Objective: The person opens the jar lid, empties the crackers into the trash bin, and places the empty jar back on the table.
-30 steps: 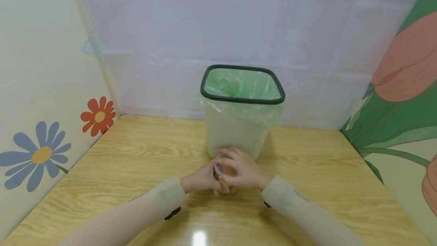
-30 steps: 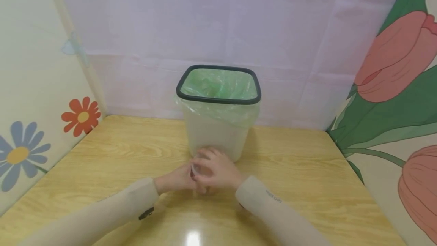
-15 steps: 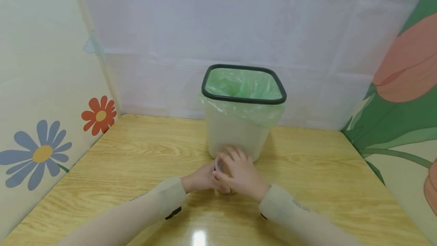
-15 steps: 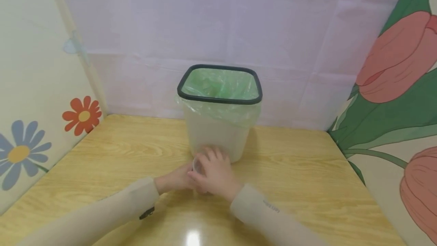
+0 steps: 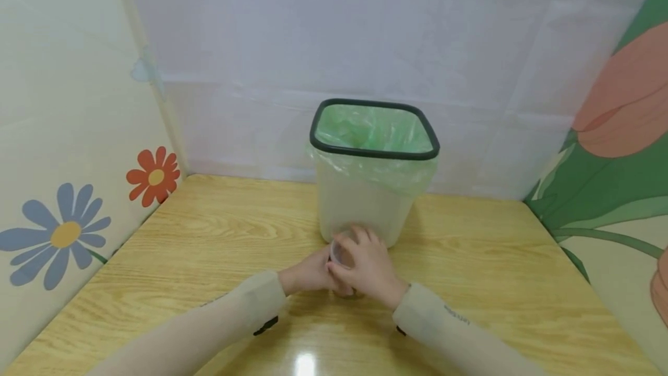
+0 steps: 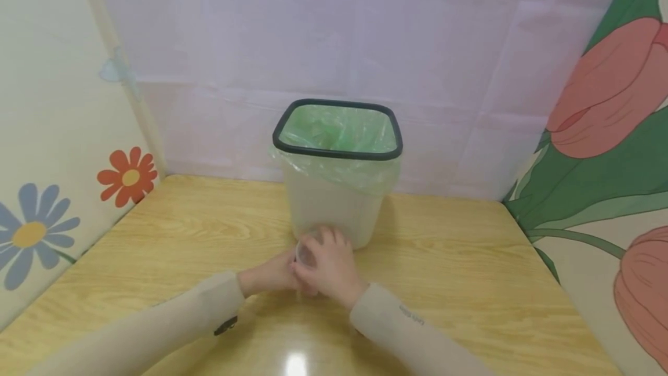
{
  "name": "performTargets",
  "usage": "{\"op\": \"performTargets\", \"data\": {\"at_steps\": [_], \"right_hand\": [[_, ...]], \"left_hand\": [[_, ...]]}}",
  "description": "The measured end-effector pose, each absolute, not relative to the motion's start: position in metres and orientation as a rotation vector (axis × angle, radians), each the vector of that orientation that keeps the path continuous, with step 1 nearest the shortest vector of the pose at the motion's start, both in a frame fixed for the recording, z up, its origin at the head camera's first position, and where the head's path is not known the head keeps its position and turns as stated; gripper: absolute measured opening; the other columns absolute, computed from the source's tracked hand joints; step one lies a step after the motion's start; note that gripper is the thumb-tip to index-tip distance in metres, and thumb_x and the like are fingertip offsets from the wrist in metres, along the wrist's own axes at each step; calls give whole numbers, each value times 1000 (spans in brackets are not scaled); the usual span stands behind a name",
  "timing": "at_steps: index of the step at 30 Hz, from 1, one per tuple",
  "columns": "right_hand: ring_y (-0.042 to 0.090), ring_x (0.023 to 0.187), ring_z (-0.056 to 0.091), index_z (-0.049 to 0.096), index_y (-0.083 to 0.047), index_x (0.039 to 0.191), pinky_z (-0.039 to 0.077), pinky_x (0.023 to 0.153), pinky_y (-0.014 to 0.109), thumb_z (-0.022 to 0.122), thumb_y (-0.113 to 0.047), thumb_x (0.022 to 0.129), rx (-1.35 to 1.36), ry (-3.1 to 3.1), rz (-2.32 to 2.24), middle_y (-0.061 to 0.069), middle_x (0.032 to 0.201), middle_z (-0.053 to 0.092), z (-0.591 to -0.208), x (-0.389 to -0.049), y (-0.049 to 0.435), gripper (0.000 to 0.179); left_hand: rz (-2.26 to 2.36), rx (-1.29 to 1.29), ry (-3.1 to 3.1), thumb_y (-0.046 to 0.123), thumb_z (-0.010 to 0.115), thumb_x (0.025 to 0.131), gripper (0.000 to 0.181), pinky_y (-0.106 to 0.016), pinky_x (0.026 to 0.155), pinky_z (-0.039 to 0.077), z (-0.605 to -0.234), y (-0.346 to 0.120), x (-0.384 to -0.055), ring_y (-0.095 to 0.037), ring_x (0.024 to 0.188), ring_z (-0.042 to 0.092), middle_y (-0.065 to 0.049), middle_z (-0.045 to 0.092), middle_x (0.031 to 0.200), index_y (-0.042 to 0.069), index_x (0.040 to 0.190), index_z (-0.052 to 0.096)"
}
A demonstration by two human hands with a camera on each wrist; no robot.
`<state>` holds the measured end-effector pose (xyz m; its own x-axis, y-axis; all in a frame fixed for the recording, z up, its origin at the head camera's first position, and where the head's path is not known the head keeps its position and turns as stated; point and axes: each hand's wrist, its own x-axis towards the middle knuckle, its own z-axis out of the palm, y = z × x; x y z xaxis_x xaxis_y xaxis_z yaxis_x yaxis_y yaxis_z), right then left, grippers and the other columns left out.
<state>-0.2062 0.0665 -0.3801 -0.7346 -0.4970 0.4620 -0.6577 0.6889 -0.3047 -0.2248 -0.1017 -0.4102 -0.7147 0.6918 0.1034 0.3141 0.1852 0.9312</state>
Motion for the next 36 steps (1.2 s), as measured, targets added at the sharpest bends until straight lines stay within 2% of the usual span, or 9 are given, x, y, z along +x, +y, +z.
{"op": "performTargets", "data": {"at_steps": [7, 11, 15, 18, 22, 27, 36], "right_hand": [[39, 116, 50, 68, -11, 121, 43, 89, 58, 75, -32, 83, 995, -2481, 701, 20, 127, 55, -383, -211, 71, 44], [37, 117, 50, 69, -12, 122, 43, 91, 57, 74, -31, 84, 1054, -2458, 704, 19, 128, 56, -382, -214, 73, 43], [36, 117, 50, 68, -14, 123, 42, 93, 56, 73, -31, 84, 1106, -2462, 701, 18, 128, 56, -382, -216, 76, 43], [36, 117, 50, 68, -15, 123, 42, 94, 55, 73, -32, 84, 1142, -2470, 698, 17, 129, 56, -382, -219, 78, 43], [35, 120, 50, 67, -16, 125, 41, 97, 55, 72, -32, 84, 1183, -2495, 702, 16, 132, 55, -382, -223, 80, 44], [35, 122, 49, 66, -16, 127, 40, 98, 55, 72, -33, 84, 1213, -2518, 696, 16, 135, 54, -383, -226, 82, 47], [34, 121, 50, 67, -16, 126, 42, 96, 55, 73, -34, 83, 1247, -2485, 673, 15, 134, 54, -385, -228, 84, 47]], "left_hand": [[1587, 872, 2067, -4, 75, 80, 83, -34, 81, 55, -411, -101, -224, -17, 101, 62, -13, 50, 138, 5, 149, 30], [1605, 851, 2033, -4, 74, 80, 81, -35, 80, 56, -413, -101, -225, -18, 93, 65, -13, 54, 133, 5, 148, 31], [1624, 823, 2001, -4, 74, 81, 86, -36, 81, 55, -412, -102, -224, -20, 90, 66, -14, 53, 134, 7, 152, 25], [1629, 808, 1993, -3, 74, 82, 93, -36, 81, 55, -411, -102, -223, -21, 92, 66, -14, 48, 139, 9, 154, 17], [1613, 799, 2026, -1, 75, 82, 98, -34, 86, 53, -409, -103, -222, -21, 106, 60, -13, 42, 145, 10, 156, 12], [1563, 794, 2092, 2, 77, 82, 91, -33, 96, 46, -407, -104, -220, -21, 122, 49, -9, 41, 146, 7, 153, 20], [1542, 807, 2132, 4, 79, 80, 90, -38, 103, 40, -406, -104, -220, -22, 127, 44, -8, 39, 147, 7, 151, 23]]}}
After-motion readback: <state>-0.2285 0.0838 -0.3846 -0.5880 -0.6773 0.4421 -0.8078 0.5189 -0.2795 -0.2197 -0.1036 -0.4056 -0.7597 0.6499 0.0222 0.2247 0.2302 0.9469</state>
